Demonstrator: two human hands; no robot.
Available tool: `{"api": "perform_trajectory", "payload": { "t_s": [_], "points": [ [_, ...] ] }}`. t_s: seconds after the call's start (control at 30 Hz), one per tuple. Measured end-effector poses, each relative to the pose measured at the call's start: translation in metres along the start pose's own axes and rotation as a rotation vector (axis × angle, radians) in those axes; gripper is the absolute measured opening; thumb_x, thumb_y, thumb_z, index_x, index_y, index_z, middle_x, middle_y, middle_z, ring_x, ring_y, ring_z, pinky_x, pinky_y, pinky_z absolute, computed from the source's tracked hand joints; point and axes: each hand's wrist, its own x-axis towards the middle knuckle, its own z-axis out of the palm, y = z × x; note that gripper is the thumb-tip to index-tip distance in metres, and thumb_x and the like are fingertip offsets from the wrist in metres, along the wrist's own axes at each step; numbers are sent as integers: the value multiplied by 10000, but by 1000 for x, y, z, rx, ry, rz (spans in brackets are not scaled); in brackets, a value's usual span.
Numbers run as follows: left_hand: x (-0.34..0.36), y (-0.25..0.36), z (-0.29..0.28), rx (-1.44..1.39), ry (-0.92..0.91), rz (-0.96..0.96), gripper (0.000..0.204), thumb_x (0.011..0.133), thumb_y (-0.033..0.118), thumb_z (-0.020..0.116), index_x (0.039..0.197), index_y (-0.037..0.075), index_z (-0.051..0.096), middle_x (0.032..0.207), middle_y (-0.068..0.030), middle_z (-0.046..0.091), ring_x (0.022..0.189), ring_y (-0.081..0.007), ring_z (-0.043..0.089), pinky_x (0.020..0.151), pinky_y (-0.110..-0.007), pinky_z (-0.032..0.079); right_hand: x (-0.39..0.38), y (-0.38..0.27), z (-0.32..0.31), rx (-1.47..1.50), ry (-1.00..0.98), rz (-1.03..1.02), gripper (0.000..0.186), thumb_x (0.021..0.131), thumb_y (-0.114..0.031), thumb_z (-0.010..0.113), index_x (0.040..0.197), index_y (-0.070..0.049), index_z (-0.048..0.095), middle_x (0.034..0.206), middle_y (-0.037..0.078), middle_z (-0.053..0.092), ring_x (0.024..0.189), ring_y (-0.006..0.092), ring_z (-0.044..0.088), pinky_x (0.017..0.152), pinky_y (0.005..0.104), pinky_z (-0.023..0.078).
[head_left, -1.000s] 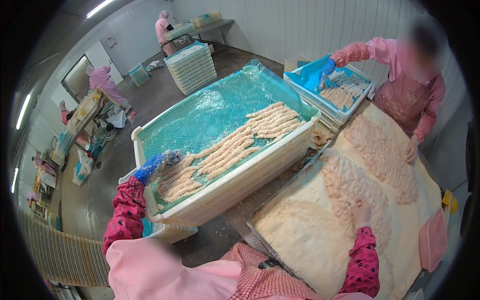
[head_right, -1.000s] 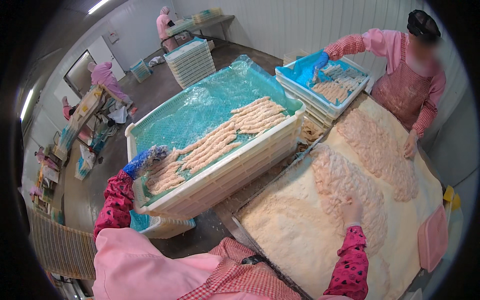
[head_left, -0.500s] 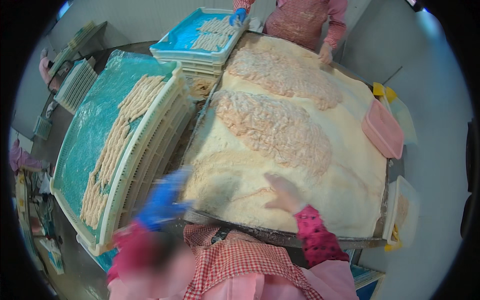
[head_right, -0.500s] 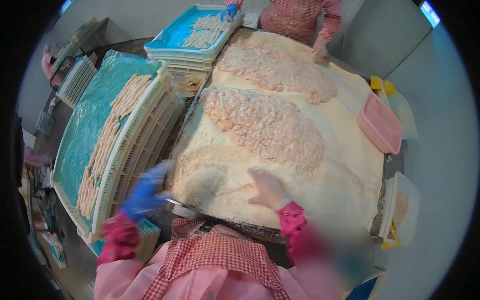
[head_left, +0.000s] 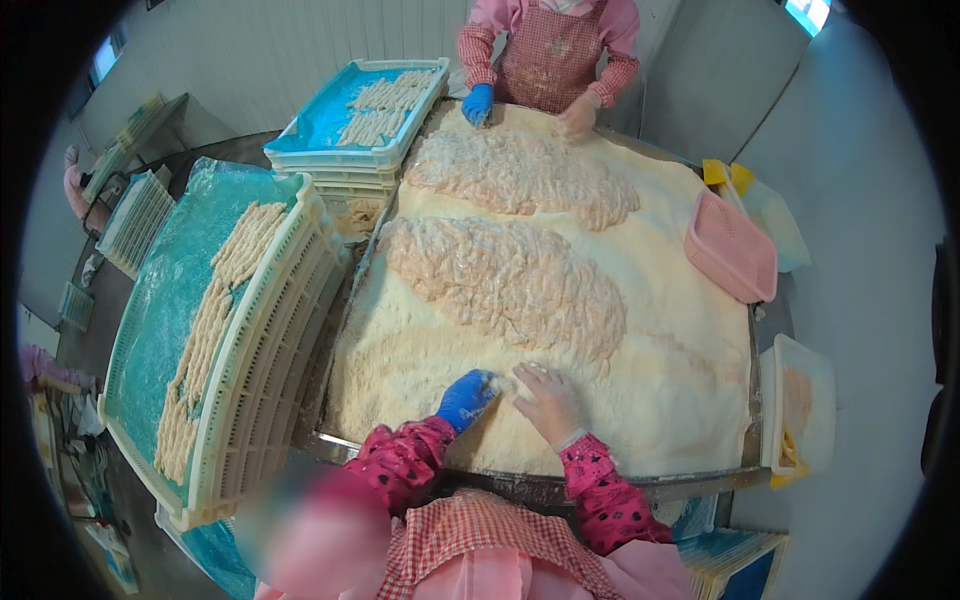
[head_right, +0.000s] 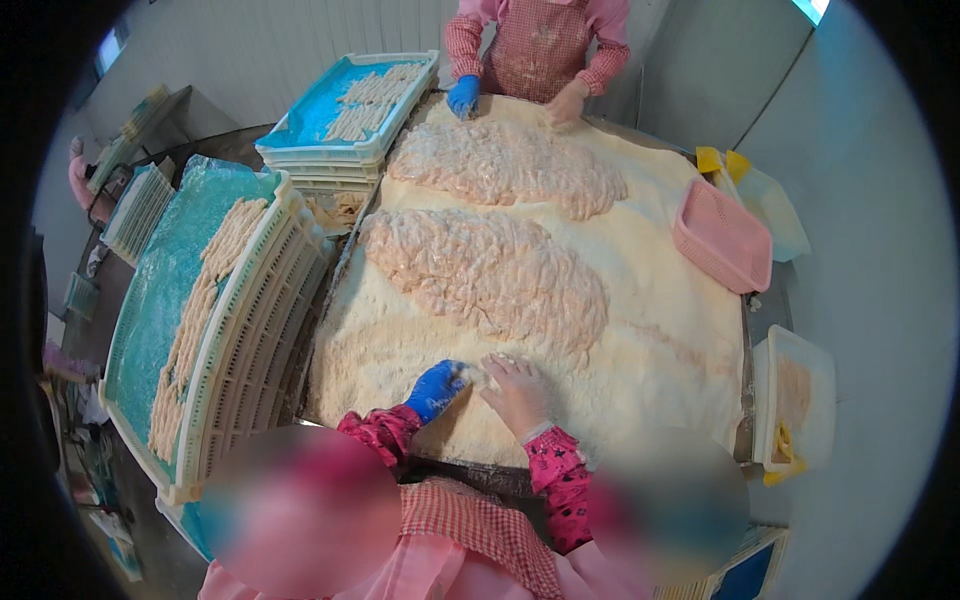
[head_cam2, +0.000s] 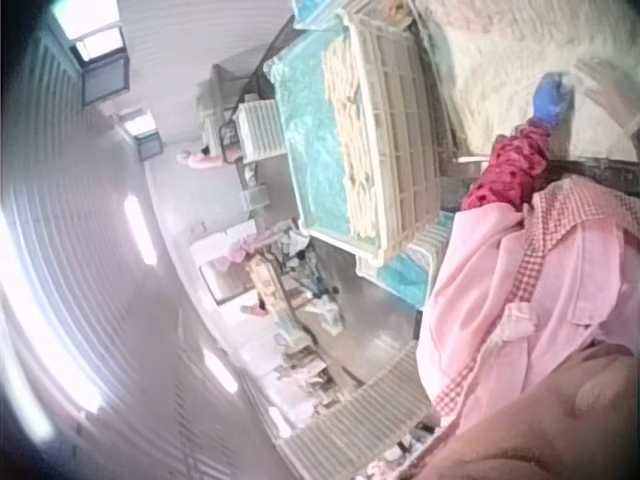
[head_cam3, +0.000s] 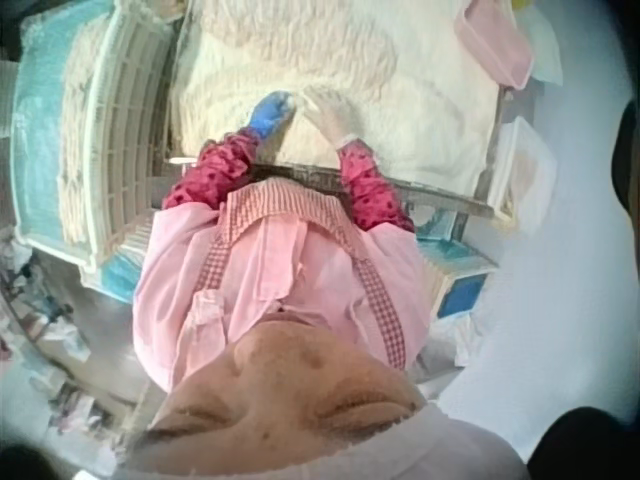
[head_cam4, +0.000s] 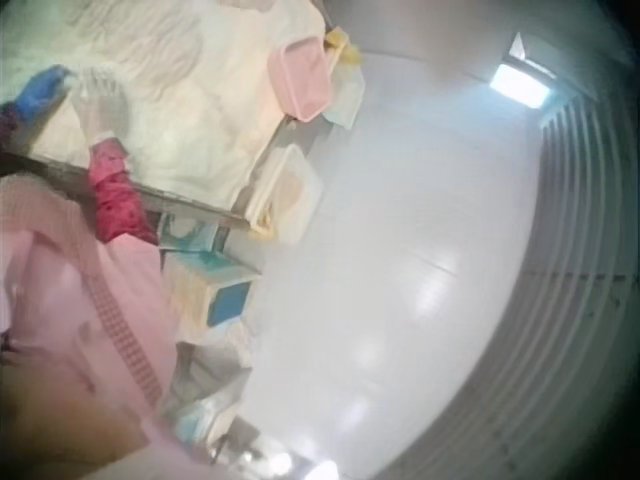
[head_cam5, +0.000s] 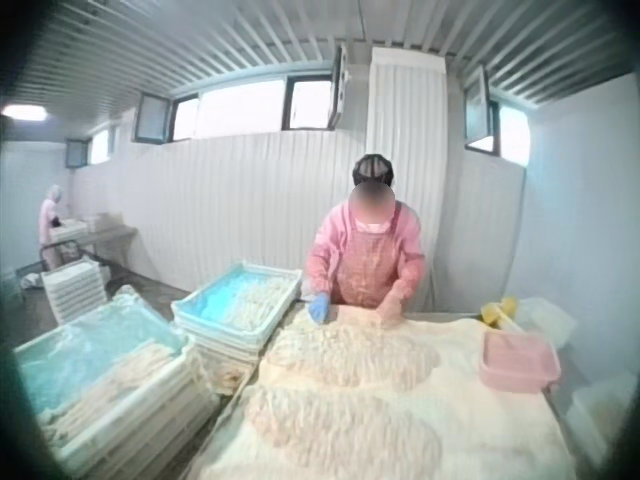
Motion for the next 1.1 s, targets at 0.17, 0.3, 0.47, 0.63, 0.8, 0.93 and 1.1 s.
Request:
{"api": "perform_trajectory", "payload": {
  "t_s": [0.17, 0.3, 0.47, 0.63, 0.8, 0.93, 1.1],
  "points": [
    [-24, 34, -8, -1464, -38, -251, 359, 910, 279, 431, 1191, 60, 469, 1230, -89, 470, 1068, -208, 482, 886, -338, 403, 15, -28, 41, 440, 159, 97, 443, 883, -279, 438, 1256, -41, 420, 1312, 220, 372, 1198, 386, 365, 1018, 414, 267],
    [-39, -38, 19, -1041, 186, -124, 434, 921, 375, 390, 1234, 75, 412, 1038, -78, 523, 848, -174, 508, 747, -303, 444, 48, -53, 63, 788, 213, -148, 557, 871, -355, 476, 1314, -44, 345, 1308, 217, 368, 1226, 353, 344, 1004, 396, 282],
    [-73, 24, -70, -1572, 27, -401, 467, 921, 438, 358, 1248, 105, 379, 1041, -67, 514, 763, -137, 497, 672, -283, 438, 146, 7, 51, 120, 235, 37, 324, 717, -160, 610, 1019, -67, 541, 939, 156, 581, 909, 334, 539, 780, 423, 436],
    [-74, 89, -211, -1570, 257, -98, 595, 863, 506, 448, 1308, 129, 332, 1085, -45, 476, 805, -158, 504, 805, -461, 449, 190, 18, 63, -162, 177, 1, 174, 668, -130, 641, 811, -73, 561, 778, 148, 592, 779, 331, 573, 661, 427, 463],
    [-129, 20, -378, -923, 879, -12, 607, 861, 529, 438, 1270, 86, 369, 1241, -108, 423, 1083, -238, 448, 886, -485, 417, 196, 20, 75, -109, 172, 90, 273, 592, -88, 675, 833, -60, 550, 746, 152, 589, 738, 339, 574, 651, 430, 459],
    [-187, -44, -448, -428, 700, -357, 717, 858, 605, 337, 1363, 101, 268, 1391, -135, 278, 1268, -298, 285, 977, -470, 308, 198, 21, 88, 60, 180, 91, 262, 592, -80, 652, 824, -61, 530, 732, 142, 577, 723, 344, 567, 631, 421, 447],
    [-179, -27, -445, -380, 442, -521, 753, 856, 637, 261, 1397, 117, 200, 1407, -125, 271, 1291, -292, 247, 1031, -473, 201, 198, 47, 86, 221, 192, 232, 220, 623, -67, 612, 828, -63, 530, 713, 102, 558, 683, 283, 558, 612, 376, 436]
  ]
}}
